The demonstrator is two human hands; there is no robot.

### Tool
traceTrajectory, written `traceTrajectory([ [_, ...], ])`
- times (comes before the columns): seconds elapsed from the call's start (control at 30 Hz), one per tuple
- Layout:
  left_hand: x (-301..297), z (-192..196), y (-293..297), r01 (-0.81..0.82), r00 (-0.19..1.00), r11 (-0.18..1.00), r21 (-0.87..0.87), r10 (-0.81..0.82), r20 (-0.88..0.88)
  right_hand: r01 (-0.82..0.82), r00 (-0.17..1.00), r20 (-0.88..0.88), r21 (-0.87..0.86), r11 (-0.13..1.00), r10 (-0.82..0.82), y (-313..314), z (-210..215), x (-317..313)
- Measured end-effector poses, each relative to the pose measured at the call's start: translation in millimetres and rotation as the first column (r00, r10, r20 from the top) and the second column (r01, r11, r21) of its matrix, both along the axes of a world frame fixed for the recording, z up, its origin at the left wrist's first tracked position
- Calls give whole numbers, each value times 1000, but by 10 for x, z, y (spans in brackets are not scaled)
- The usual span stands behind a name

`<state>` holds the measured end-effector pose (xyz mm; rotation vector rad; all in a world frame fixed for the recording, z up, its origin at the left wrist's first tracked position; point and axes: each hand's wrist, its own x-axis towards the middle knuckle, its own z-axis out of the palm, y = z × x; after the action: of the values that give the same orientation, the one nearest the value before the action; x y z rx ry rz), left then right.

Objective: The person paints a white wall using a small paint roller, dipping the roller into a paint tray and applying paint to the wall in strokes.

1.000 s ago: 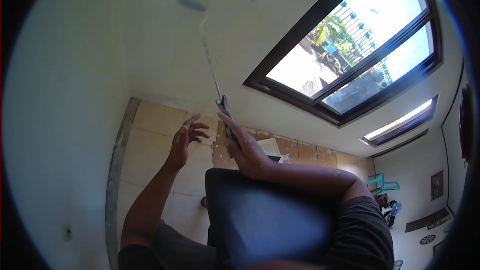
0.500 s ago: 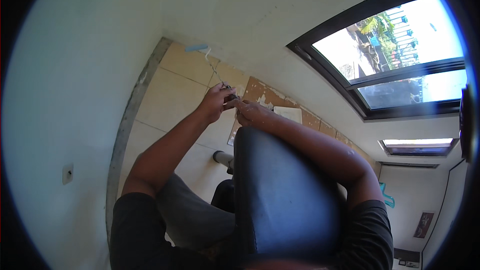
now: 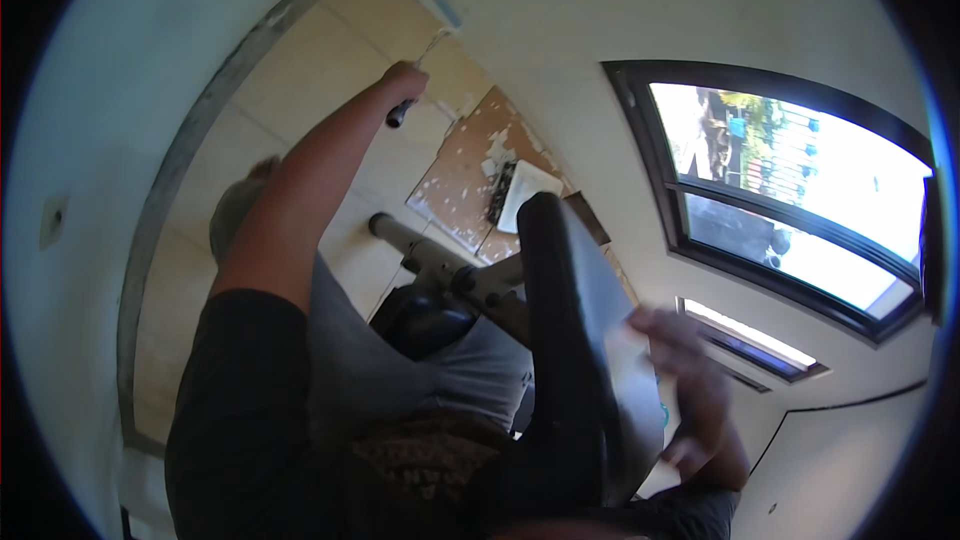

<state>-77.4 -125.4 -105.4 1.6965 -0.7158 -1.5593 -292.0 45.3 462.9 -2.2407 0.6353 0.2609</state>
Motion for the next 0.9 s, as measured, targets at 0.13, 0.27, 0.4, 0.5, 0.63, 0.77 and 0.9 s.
traceTrajectory([
  [0.13, 4, -207, -371, 48, 995, 999, 11, -49, 87, 289, 956, -14, 188, 939, -292, 156, -325, 94],
  [0.27, 29, -859, -801, 552, 761, 829, -86, -459, 458, 160, 985, -95, 182, 970, -144, 17, -405, 110],
  [0.4, 85, -1266, -1198, 195, 963, 980, -37, -199, -181, 111, 986, -145, 164, 980, -88, 50, -398, 109],
  [0.5, -110, -997, -1155, 638, 699, 673, -373, -303, 648, 156, 983, -120, 163, 974, -138, 14, -408, 164],
  [0.63, -342, -123, -694, -52, 997, 979, -197, 39, -71, 148, 985, -111, 181, 972, -130, 8, -388, 184],
  [0.77, -219, 474, -401, -59, 998, 973, -222, 52, -36, 149, 987, -85, 195, 970, -134, 15, -409, 108],
  [0.9, -133, 223, -630, -13, 992, 988, -153, -7, -128, 139, 990, -63, 192, 972, -129, 12, -432, 87],
])
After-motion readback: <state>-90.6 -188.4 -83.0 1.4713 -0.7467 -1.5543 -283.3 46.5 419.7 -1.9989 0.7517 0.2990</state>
